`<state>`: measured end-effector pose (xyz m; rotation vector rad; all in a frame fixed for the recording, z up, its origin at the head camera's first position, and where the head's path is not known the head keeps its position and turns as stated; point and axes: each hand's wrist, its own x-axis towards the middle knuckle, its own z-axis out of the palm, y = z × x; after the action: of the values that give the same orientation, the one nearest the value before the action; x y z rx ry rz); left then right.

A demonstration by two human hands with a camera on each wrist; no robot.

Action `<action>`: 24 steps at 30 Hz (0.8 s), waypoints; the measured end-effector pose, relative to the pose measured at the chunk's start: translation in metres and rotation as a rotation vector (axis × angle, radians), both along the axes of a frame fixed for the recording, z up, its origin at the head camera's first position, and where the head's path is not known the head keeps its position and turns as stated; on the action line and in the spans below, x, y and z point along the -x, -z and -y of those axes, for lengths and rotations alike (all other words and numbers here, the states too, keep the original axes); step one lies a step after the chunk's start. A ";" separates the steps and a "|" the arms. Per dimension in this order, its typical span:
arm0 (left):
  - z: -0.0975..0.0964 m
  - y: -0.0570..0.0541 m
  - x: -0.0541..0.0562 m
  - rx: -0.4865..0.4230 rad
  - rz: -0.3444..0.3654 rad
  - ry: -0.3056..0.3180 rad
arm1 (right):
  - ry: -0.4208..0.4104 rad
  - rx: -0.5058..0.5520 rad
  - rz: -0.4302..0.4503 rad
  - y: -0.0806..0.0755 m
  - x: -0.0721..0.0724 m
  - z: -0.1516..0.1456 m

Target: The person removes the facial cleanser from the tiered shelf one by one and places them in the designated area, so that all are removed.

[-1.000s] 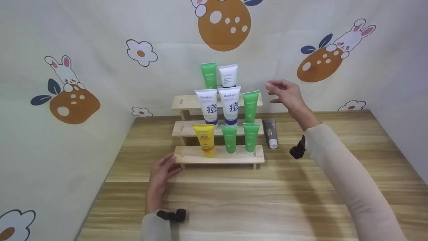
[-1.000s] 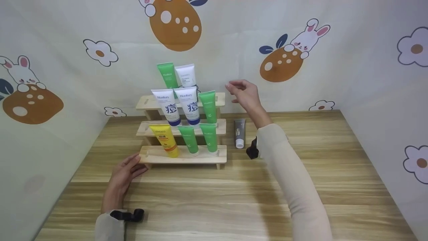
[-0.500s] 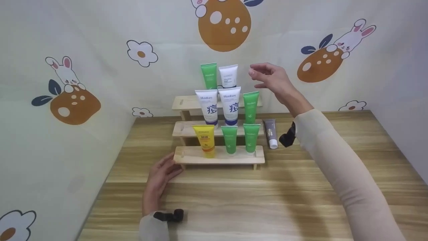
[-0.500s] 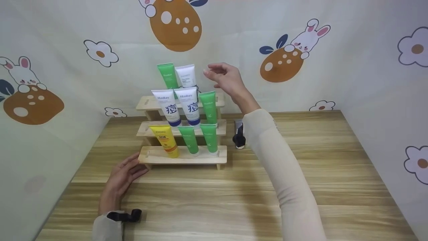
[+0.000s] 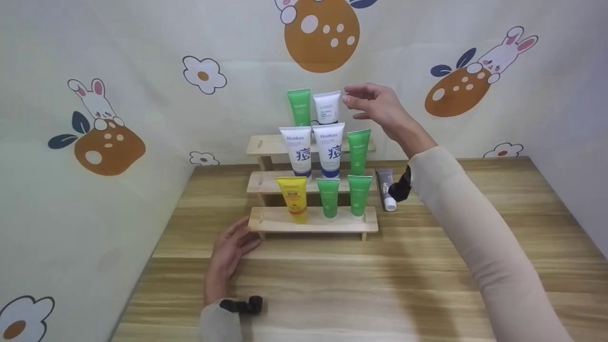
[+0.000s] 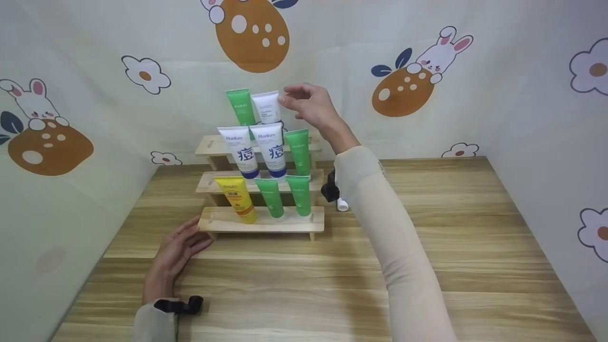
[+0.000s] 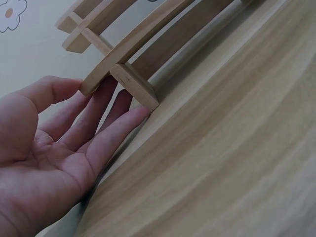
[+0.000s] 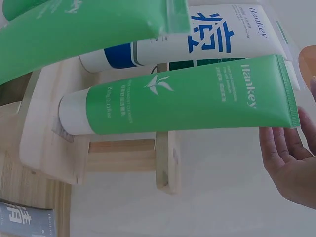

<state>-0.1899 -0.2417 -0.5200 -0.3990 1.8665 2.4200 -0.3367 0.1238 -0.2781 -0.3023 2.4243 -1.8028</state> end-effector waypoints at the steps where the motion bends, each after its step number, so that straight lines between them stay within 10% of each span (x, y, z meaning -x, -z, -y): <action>1: 0.000 0.000 0.000 -0.003 0.001 -0.005 | -0.001 -0.006 0.005 -0.001 0.000 0.001; 24: -0.001 0.002 -0.001 -0.034 -0.019 -0.008 | 0.052 -0.079 0.093 -0.003 0.008 0.024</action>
<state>-0.1892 -0.2410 -0.5217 -0.3826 1.8315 2.4658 -0.3448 0.1001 -0.2749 -0.1464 2.4529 -1.6955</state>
